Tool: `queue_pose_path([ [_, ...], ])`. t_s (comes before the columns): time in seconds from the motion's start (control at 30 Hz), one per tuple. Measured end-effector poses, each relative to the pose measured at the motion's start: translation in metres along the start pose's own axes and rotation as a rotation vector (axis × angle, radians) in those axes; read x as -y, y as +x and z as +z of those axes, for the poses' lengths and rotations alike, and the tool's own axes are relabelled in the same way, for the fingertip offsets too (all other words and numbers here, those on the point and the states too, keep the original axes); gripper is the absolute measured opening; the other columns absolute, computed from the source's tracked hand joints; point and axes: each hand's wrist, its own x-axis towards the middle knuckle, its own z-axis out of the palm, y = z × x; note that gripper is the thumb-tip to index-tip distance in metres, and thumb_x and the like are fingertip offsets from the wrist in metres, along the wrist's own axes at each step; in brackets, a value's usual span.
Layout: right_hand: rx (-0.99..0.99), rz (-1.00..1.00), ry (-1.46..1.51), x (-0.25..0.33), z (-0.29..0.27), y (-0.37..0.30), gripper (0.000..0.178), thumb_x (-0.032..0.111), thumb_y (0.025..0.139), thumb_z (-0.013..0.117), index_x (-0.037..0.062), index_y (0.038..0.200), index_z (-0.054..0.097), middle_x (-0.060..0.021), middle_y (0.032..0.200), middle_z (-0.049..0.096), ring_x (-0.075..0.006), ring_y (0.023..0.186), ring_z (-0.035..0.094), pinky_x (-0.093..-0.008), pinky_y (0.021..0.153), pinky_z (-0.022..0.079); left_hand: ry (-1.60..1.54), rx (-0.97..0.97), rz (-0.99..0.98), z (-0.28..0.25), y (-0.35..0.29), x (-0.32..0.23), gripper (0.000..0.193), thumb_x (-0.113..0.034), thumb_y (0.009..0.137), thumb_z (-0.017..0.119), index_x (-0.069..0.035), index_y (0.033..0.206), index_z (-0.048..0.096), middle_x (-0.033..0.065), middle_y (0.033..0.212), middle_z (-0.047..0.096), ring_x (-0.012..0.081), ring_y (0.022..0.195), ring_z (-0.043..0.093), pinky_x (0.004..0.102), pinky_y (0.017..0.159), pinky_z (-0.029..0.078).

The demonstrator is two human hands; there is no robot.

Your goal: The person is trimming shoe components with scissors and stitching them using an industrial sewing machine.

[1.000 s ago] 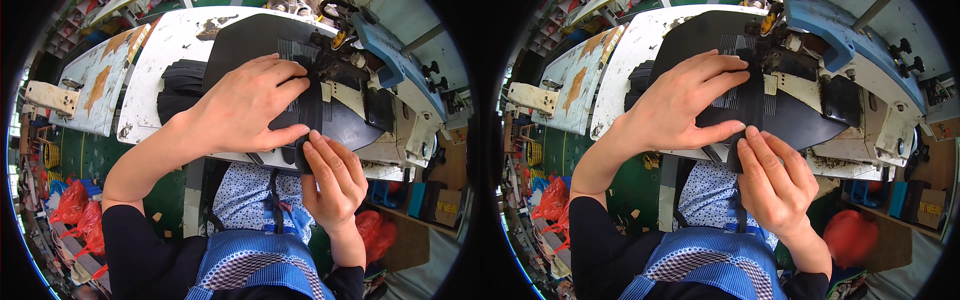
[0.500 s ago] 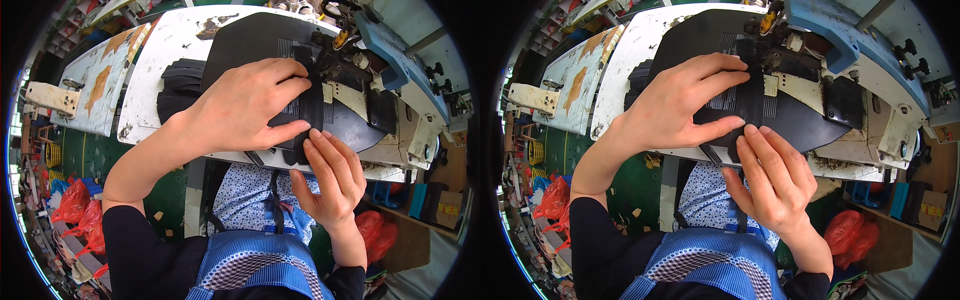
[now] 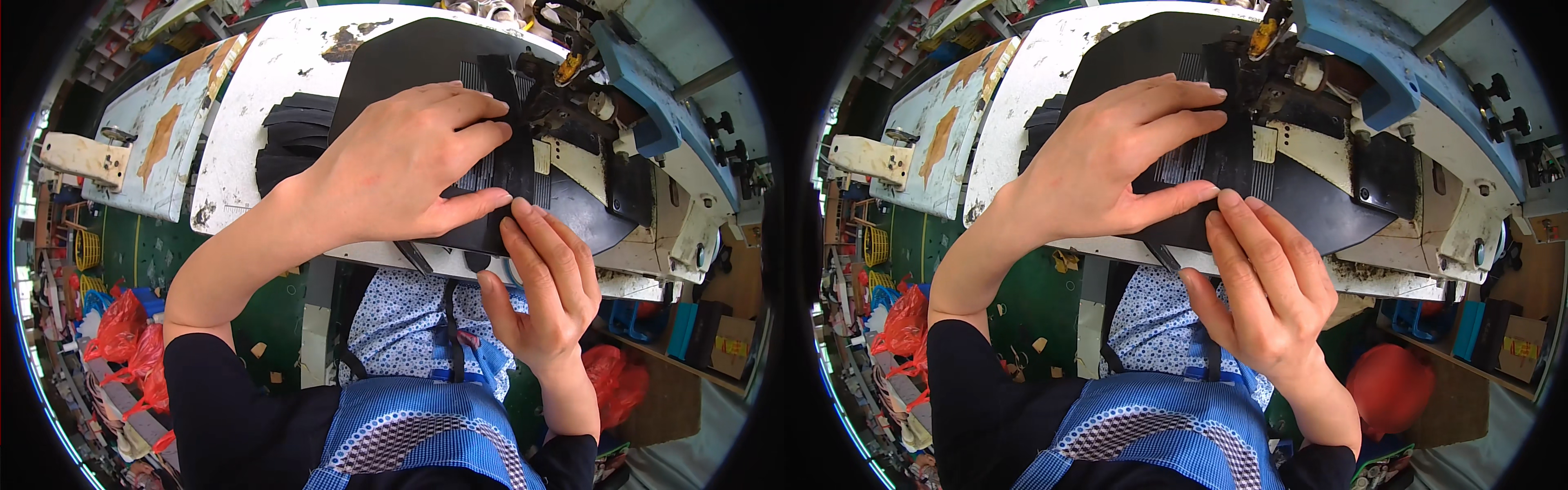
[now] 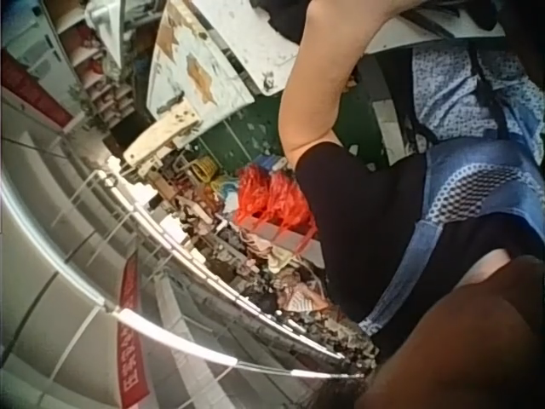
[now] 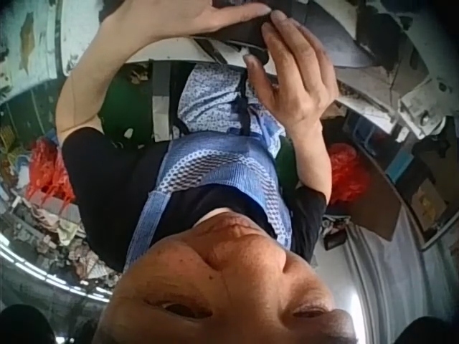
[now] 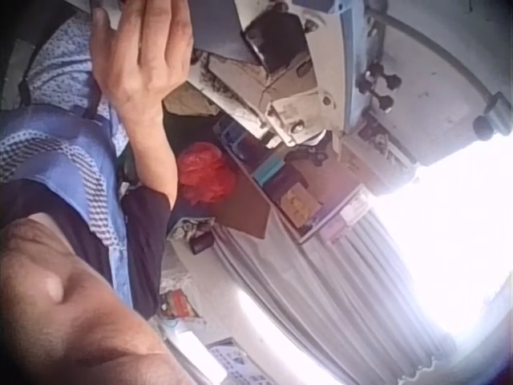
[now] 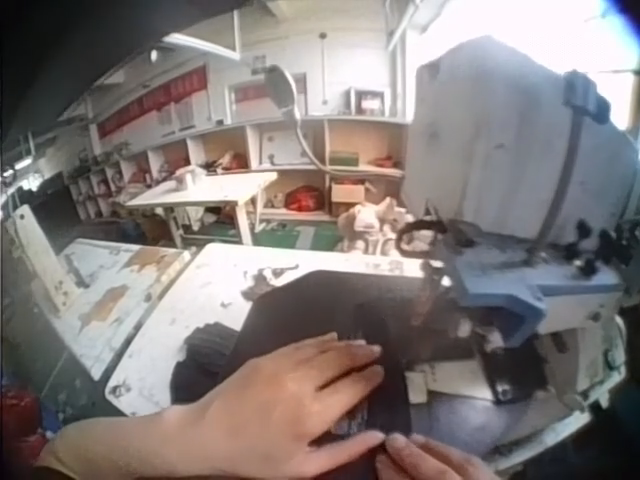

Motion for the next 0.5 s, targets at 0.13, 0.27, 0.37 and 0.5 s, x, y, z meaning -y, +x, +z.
queue_pose_path([
  [0.13, 0.028, 0.005, -0.010, -0.001, 0.002, 0.002, 0.042, 0.020, 0.076, 0.084, -0.0039, 0.109, 0.078, -0.0182, 0.119, 0.075, -0.0342, 0.105, 0.074, -0.0400, 0.087, 0.061, -0.041, 0.043, -0.052, 0.001, 0.004, 0.002, 0.046, -0.028, 0.086, 0.082, -0.001, 0.122, 0.071, 0.0128, 0.135, 0.067, 0.0332, 0.124, 0.066, 0.0416, 0.103, 0.055],
  [0.27, 0.059, 0.002, -0.029, -0.004, 0.003, 0.006, 0.045, 0.024, 0.079, 0.084, -0.0044, 0.113, 0.077, -0.0186, 0.121, 0.075, -0.0353, 0.106, 0.074, -0.0411, 0.088, 0.061, -0.028, 0.028, -0.053, 0.003, 0.007, 0.005, 0.045, -0.028, 0.086, 0.082, -0.001, 0.121, 0.071, 0.0113, 0.132, 0.068, 0.0326, 0.122, 0.067, 0.0409, 0.101, 0.056],
  [0.37, 0.064, 0.000, -0.039, -0.005, 0.003, 0.009, 0.046, 0.026, 0.082, 0.083, -0.0048, 0.115, 0.076, -0.0186, 0.122, 0.075, -0.0357, 0.107, 0.073, -0.0414, 0.088, 0.061, 0.024, -0.024, -0.029, 0.003, 0.010, 0.007, 0.044, -0.029, 0.085, 0.083, -0.002, 0.118, 0.072, 0.0099, 0.126, 0.070, 0.0321, 0.119, 0.068, 0.0403, 0.099, 0.057],
  [0.5, 0.075, 0.009, -0.054, -0.004, 0.005, 0.011, 0.047, 0.029, 0.086, 0.081, -0.0053, 0.117, 0.075, -0.0195, 0.124, 0.074, -0.0363, 0.108, 0.073, -0.0422, 0.089, 0.061, 0.044, -0.078, 0.036, 0.003, 0.012, 0.012, 0.037, -0.026, 0.084, 0.084, -0.003, 0.111, 0.074, 0.0087, 0.120, 0.072, 0.0310, 0.114, 0.070, 0.0400, 0.096, 0.058],
])
